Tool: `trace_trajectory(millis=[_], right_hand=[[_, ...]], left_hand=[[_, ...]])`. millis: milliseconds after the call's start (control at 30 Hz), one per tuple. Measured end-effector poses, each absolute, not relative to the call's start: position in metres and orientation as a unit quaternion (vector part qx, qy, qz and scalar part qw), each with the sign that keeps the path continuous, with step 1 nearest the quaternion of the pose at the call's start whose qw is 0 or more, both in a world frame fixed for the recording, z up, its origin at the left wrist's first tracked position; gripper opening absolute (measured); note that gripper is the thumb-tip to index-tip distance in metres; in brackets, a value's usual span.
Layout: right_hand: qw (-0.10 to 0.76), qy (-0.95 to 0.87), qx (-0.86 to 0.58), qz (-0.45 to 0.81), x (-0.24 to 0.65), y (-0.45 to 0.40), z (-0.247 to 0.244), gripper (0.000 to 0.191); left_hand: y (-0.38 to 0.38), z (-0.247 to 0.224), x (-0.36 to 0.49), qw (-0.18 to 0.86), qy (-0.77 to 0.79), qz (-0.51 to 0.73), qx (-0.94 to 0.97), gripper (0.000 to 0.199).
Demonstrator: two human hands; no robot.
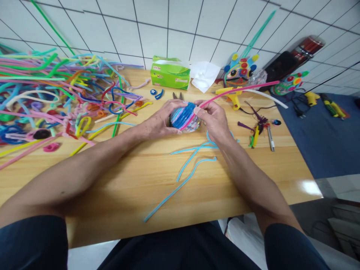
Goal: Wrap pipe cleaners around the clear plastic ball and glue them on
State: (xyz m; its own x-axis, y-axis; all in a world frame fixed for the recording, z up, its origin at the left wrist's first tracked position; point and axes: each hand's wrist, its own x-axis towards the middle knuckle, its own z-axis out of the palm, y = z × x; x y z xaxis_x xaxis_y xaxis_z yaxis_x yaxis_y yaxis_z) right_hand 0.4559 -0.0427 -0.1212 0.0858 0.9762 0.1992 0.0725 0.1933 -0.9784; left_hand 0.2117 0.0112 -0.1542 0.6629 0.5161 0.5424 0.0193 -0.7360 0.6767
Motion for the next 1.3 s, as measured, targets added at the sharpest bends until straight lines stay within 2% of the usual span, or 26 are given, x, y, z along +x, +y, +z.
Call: trace_trajectory(millis=[800, 967, 1133, 1300], right_hand=[[0.539, -0.525, -0.498, 0.431, 0.455, -0.044, -0.12, 0.056], [0.526, -0.557, -0.471, 0.437, 0.459, -0.047, -0.114, 0.05], [0.516, -0.57, -0.477, 0.426, 0.456, -0.05, -0.11, 0.045], [0.498, -0.606, -0.478, 0.395, 0.448, -0.057, -0.11, 0.033]], left_hand=[[0.017, -0.171, 0.214, 0.285, 0.107, 0.414, 0.858, 0.093], [0.011, -0.171, 0.221, 0.29, 0.147, 0.424, 0.846, 0.094], [0.0, -0.157, 0.221, 0.315, 0.18, 0.392, 0.845, 0.106], [-0.011, -0.146, 0.224, 0.344, 0.237, 0.383, 0.824, 0.102]])
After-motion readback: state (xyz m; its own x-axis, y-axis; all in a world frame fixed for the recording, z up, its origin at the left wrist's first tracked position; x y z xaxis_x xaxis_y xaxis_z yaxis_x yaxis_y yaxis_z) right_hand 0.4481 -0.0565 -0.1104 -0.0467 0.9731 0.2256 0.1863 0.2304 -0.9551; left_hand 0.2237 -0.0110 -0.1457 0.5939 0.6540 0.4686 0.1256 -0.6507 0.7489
